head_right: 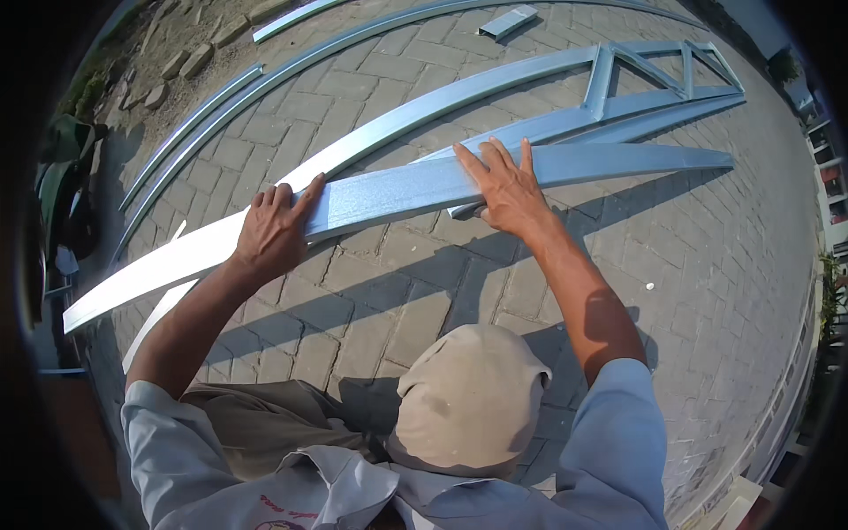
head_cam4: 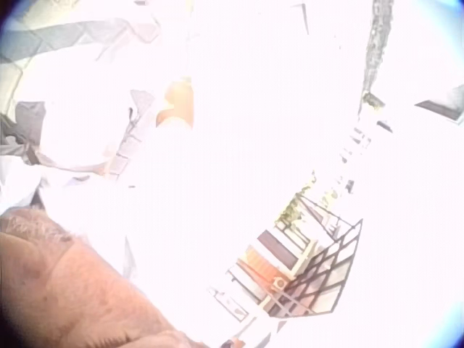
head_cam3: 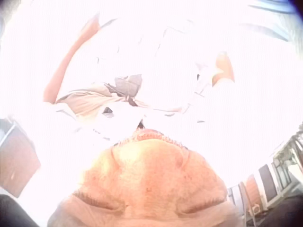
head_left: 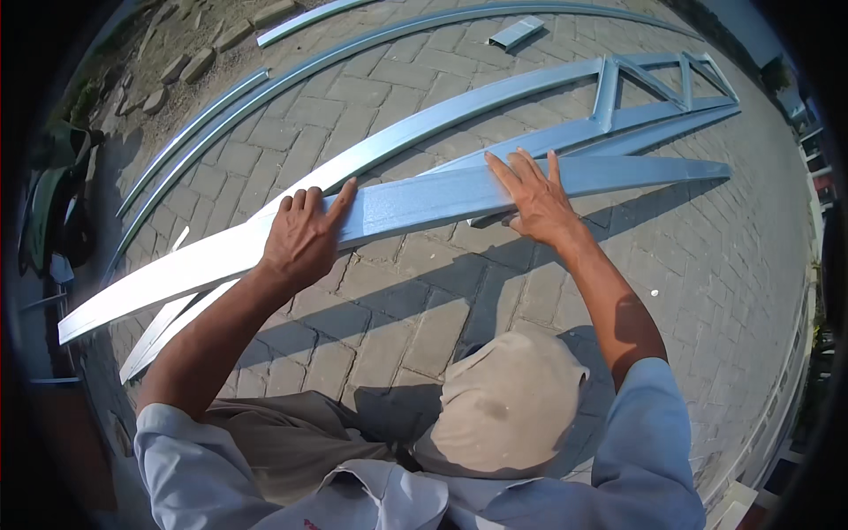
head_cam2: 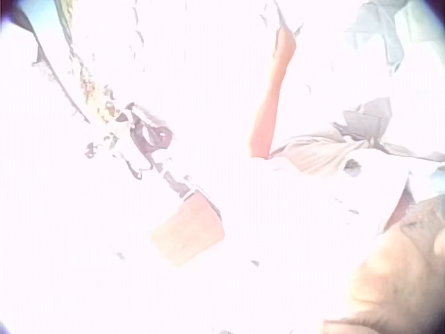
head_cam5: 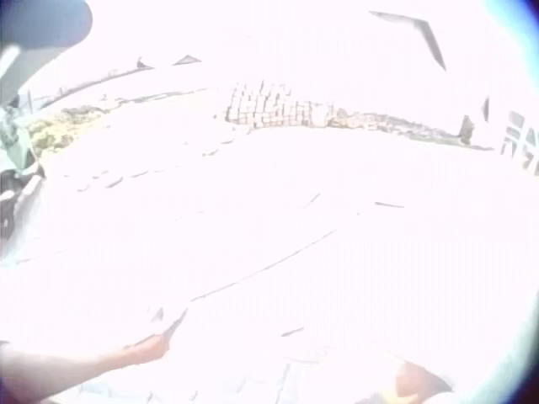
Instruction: Measuring and cutting metal studs for renovation work using a tape measure and aviation snips.
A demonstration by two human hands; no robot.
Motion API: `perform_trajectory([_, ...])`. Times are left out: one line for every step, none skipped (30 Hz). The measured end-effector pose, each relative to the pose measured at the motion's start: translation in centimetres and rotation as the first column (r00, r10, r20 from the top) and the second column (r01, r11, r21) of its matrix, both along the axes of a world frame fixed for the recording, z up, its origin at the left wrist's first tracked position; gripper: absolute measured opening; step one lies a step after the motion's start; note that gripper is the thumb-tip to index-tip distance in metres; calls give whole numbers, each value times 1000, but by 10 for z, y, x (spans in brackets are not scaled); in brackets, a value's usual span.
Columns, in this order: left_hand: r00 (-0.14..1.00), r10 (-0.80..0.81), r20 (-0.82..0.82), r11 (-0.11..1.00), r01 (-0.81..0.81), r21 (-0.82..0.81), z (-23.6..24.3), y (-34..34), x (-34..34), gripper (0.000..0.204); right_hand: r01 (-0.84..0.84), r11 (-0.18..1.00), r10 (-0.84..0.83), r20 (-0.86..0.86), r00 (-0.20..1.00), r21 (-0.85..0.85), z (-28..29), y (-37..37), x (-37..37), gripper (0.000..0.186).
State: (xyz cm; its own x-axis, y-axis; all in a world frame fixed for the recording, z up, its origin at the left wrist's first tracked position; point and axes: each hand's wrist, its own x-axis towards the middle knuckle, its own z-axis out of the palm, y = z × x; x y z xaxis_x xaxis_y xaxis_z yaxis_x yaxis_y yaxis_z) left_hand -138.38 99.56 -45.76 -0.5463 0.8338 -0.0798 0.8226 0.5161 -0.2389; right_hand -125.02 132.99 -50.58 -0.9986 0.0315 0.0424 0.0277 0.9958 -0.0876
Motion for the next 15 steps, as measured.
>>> perform_trajectory([998,50,47,998,-48,-52,13,-11,-1,70,1,1000,-1,-4,1000,-7,11,-7,-14,94])
perform_trajectory([998,58,5,998,-58,-15,25,-25,0,66,-87,988,71,-125,990,-124,23,-16,-21,77])
perform_trajectory([994,104,28,995,-104,-5,37,-37,-5,79,-83,989,62,-166,984,-119,31,-30,-27,70])
perform_trajectory([991,120,56,992,-122,25,50,-54,-11,93,-145,980,107,-248,963,-139,40,-42,-33,70])
perform_trajectory([993,116,2,983,-115,142,62,-79,-14,89,-134,978,89,-261,961,-158,47,-54,-38,69])
perform_trajectory([996,58,-70,940,-31,338,70,-103,-14,94,-190,967,136,-283,949,-172,51,-65,-43,69])
perform_trajectory([978,151,-146,890,-71,450,75,-128,-15,99,-178,969,119,-304,945,-173,56,-75,-47,69])
perform_trajectory([919,311,-243,803,-117,585,79,-159,-14,99,-133,977,76,-305,949,-169,62,-83,-51,68])
perform_trajectory([821,464,-333,662,-72,746,81,-189,-17,105,-149,970,82,-316,945,-194,68,-91,-53,68])
perform_trajectory([724,586,-364,519,10,855,82,-221,-19,112,-176,965,102,-338,936,-194,72,-99,-56,68])
perform_trajectory([663,748,36,131,-201,971,76,-251,-10,114,-195,959,117,-342,932,-204,76,-107,-56,67])
perform_trajectory([714,525,463,-392,-280,876,68,-275,-10,104,-177,961,105,-313,944,-211,80,-114,-55,66])
perform_trajectory([730,247,637,-524,-453,722,66,-304,-12,107,-181,963,110,-324,940,-198,82,-121,-54,66])
perform_trajectory([772,-45,634,-635,-512,579,55,-323,-19,107,-221,952,153,-296,943,-212,80,-127,-52,68])
perform_trajectory([654,-511,557,-713,-685,151,59,-347,-34,99,-243,944,180,-267,947,-226,79,-129,-49,70])
